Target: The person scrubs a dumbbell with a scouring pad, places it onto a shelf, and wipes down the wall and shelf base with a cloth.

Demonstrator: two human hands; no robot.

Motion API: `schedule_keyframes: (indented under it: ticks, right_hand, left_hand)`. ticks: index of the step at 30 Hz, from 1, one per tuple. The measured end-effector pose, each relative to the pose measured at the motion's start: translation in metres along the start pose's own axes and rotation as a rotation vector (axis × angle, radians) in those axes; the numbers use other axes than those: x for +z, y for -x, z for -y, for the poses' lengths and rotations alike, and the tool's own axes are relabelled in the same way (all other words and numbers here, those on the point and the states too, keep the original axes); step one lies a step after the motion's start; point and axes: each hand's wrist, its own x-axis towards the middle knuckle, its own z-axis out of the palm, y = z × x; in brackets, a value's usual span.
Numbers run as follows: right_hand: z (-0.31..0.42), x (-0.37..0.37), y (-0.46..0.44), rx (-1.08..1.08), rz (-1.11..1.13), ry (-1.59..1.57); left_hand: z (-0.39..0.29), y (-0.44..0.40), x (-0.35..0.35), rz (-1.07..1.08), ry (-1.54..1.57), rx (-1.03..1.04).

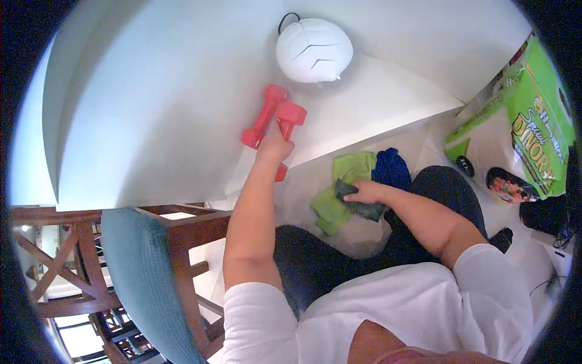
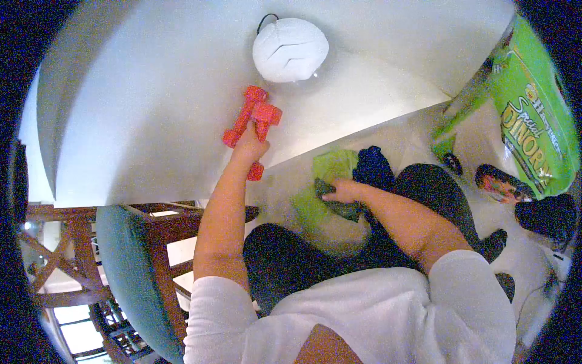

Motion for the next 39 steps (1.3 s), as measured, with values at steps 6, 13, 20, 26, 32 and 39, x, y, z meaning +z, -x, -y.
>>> schedule_keyframes:
  ticks: [6,13,20,26,32,39]
  right_hand:
    - [0.004,-0.001,-0.004,0.000,0.045,-0.068]
    - [0.007,-0.002,-0.006,-0.035,0.045,-0.082]
    - [0.005,-0.001,-0.006,0.029,0.103,-0.110]
    - [0.019,-0.010,0.005,0.021,0.066,-0.118]
    - [0.007,-0.001,0.000,0.005,0.039,-0.050]
    - [0.004,-0.001,-0.002,-0.004,0.051,-0.029]
  left_hand:
    - [0.005,-0.028,0.002,0.031,-0.068,-0.019]
    - [0.017,-0.044,0.017,-0.046,-0.106,0.126]
    - [0.017,-0.055,0.022,-0.049,-0.097,0.096]
    - [0.011,-0.052,0.022,-0.059,-0.158,0.044]
    - [0.006,-0.052,0.034,-0.156,-0.094,0.053]
    - [0.017,-0.062,0.049,-0.275,-0.018,0.218]
